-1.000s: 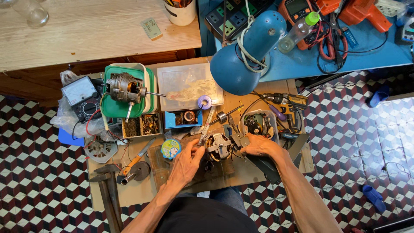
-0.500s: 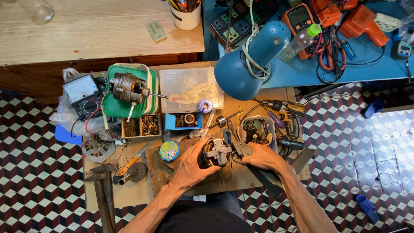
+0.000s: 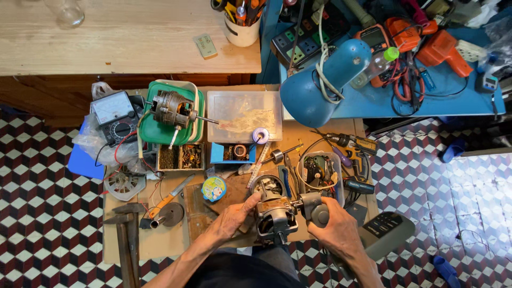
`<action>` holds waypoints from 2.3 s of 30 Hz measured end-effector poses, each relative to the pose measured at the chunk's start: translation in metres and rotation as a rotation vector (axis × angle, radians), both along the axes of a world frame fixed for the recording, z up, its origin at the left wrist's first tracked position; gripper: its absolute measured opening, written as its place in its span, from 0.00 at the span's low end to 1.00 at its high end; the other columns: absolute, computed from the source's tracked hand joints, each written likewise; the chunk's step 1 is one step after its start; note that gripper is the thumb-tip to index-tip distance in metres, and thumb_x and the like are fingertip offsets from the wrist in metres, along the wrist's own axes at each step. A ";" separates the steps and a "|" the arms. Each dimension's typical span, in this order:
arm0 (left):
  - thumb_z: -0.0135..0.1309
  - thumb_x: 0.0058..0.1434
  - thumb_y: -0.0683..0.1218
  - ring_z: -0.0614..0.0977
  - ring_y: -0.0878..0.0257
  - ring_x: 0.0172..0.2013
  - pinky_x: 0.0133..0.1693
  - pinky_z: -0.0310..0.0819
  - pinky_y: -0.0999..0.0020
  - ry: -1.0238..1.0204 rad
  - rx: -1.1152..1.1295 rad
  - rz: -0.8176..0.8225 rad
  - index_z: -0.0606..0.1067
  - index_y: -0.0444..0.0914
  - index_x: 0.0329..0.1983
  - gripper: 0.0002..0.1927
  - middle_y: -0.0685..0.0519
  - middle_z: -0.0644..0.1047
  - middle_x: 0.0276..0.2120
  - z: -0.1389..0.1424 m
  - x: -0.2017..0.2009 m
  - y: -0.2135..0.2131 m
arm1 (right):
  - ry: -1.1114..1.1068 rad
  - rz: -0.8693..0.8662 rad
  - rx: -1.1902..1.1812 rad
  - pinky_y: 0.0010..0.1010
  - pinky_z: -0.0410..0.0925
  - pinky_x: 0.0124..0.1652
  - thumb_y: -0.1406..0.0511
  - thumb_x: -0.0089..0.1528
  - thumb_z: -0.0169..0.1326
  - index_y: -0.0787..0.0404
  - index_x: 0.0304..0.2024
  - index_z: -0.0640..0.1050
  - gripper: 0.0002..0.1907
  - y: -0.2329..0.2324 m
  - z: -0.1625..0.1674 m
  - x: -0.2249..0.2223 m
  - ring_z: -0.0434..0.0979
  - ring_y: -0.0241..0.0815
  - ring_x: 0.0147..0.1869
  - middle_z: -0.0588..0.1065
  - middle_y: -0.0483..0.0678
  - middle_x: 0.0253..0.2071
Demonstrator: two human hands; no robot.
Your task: The person works at a cluttered repair bench on an electric motor. They hold the motor housing and use a screwdriver to loosen its parts, then pick up a cordless drill and use it to work on the motor's armature, repositioning the motor and handling its components throughout.
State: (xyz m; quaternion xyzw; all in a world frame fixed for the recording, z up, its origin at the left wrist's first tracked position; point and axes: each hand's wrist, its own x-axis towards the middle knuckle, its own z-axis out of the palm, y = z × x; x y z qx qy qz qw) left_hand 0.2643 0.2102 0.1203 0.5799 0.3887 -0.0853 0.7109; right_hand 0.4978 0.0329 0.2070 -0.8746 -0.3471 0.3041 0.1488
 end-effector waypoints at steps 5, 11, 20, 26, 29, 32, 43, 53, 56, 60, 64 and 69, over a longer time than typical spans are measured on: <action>0.42 0.49 0.81 0.76 0.58 0.59 0.59 0.63 0.56 -0.101 -0.163 0.052 0.80 0.41 0.58 0.50 0.47 0.82 0.53 -0.005 0.016 0.003 | -0.124 0.106 0.247 0.42 0.74 0.45 0.60 0.48 0.63 0.61 0.51 0.73 0.30 0.020 -0.015 0.007 0.82 0.53 0.44 0.78 0.54 0.40; 0.60 0.48 0.74 0.79 0.56 0.43 0.45 0.67 0.61 -0.079 -0.216 0.127 0.82 0.38 0.58 0.45 0.44 0.81 0.46 -0.002 0.008 0.006 | -0.047 0.160 0.136 0.43 0.73 0.47 0.57 0.49 0.61 0.61 0.53 0.71 0.31 0.037 -0.023 0.009 0.81 0.55 0.45 0.78 0.56 0.41; 0.64 0.45 0.69 0.82 0.60 0.52 0.55 0.73 0.65 -0.070 0.127 0.123 0.77 0.38 0.58 0.43 0.49 0.83 0.50 -0.021 0.025 0.002 | 0.026 0.232 -0.048 0.45 0.71 0.47 0.54 0.50 0.58 0.61 0.56 0.70 0.34 0.056 -0.044 0.031 0.80 0.58 0.45 0.79 0.60 0.39; 0.62 0.51 0.68 0.83 0.59 0.43 0.48 0.76 0.62 -0.082 0.253 0.211 0.80 0.38 0.53 0.36 0.48 0.83 0.41 -0.025 0.042 -0.003 | 0.035 0.246 -0.142 0.46 0.71 0.50 0.50 0.49 0.60 0.60 0.57 0.71 0.38 0.067 -0.067 0.053 0.79 0.60 0.49 0.78 0.63 0.44; 0.63 0.53 0.67 0.76 0.57 0.46 0.48 0.72 0.59 -0.083 0.398 0.203 0.82 0.39 0.52 0.33 0.45 0.76 0.42 -0.024 0.040 -0.005 | 0.062 0.243 -0.099 0.45 0.71 0.52 0.50 0.48 0.59 0.60 0.59 0.72 0.40 0.069 -0.073 0.062 0.79 0.60 0.52 0.78 0.63 0.48; 0.61 0.53 0.68 0.74 0.55 0.50 0.49 0.71 0.57 0.057 0.257 0.144 0.82 0.38 0.48 0.33 0.43 0.73 0.47 -0.025 0.039 -0.005 | 0.075 0.221 -0.124 0.45 0.71 0.53 0.50 0.48 0.59 0.59 0.61 0.72 0.40 0.067 -0.076 0.066 0.79 0.60 0.53 0.78 0.64 0.50; 0.58 0.53 0.70 0.76 0.55 0.33 0.35 0.68 0.60 -0.084 0.196 0.095 0.82 0.35 0.46 0.36 0.45 0.79 0.31 -0.033 0.043 0.005 | 0.035 0.187 -0.028 0.44 0.70 0.53 0.51 0.51 0.59 0.58 0.61 0.72 0.38 0.048 -0.098 0.063 0.79 0.60 0.52 0.78 0.62 0.48; 0.59 0.54 0.69 0.74 0.53 0.56 0.57 0.69 0.59 -0.041 0.295 0.269 0.79 0.39 0.57 0.37 0.44 0.73 0.53 -0.011 0.038 -0.025 | 0.011 0.262 0.024 0.42 0.67 0.57 0.54 0.53 0.59 0.59 0.61 0.72 0.35 0.052 -0.094 0.072 0.75 0.57 0.59 0.75 0.58 0.55; 0.60 0.52 0.69 0.77 0.54 0.54 0.54 0.74 0.59 -0.032 0.265 0.309 0.80 0.37 0.54 0.37 0.46 0.73 0.55 0.005 0.034 -0.032 | -0.011 0.338 0.079 0.44 0.66 0.58 0.55 0.52 0.59 0.59 0.60 0.72 0.34 0.055 -0.088 0.078 0.74 0.57 0.60 0.74 0.57 0.57; 0.60 0.52 0.68 0.77 0.55 0.55 0.52 0.75 0.59 -0.045 0.233 0.379 0.78 0.38 0.55 0.37 0.46 0.72 0.57 0.016 0.039 -0.037 | -0.030 0.382 0.078 0.45 0.67 0.56 0.56 0.51 0.60 0.58 0.60 0.71 0.35 0.066 -0.090 0.089 0.74 0.55 0.60 0.74 0.56 0.57; 0.59 0.55 0.67 0.75 0.53 0.57 0.55 0.71 0.58 -0.040 0.217 0.341 0.78 0.37 0.57 0.36 0.44 0.73 0.57 0.008 0.042 -0.037 | -0.054 0.424 0.113 0.45 0.69 0.56 0.57 0.52 0.58 0.60 0.57 0.72 0.32 0.076 -0.102 0.097 0.75 0.56 0.58 0.75 0.57 0.54; 0.64 0.55 0.65 0.73 0.53 0.57 0.55 0.70 0.59 0.029 0.324 0.294 0.71 0.33 0.60 0.40 0.44 0.70 0.59 -0.002 0.039 -0.040 | -0.008 0.447 0.101 0.45 0.68 0.57 0.58 0.52 0.58 0.61 0.60 0.70 0.34 0.075 -0.123 0.097 0.74 0.59 0.57 0.74 0.60 0.53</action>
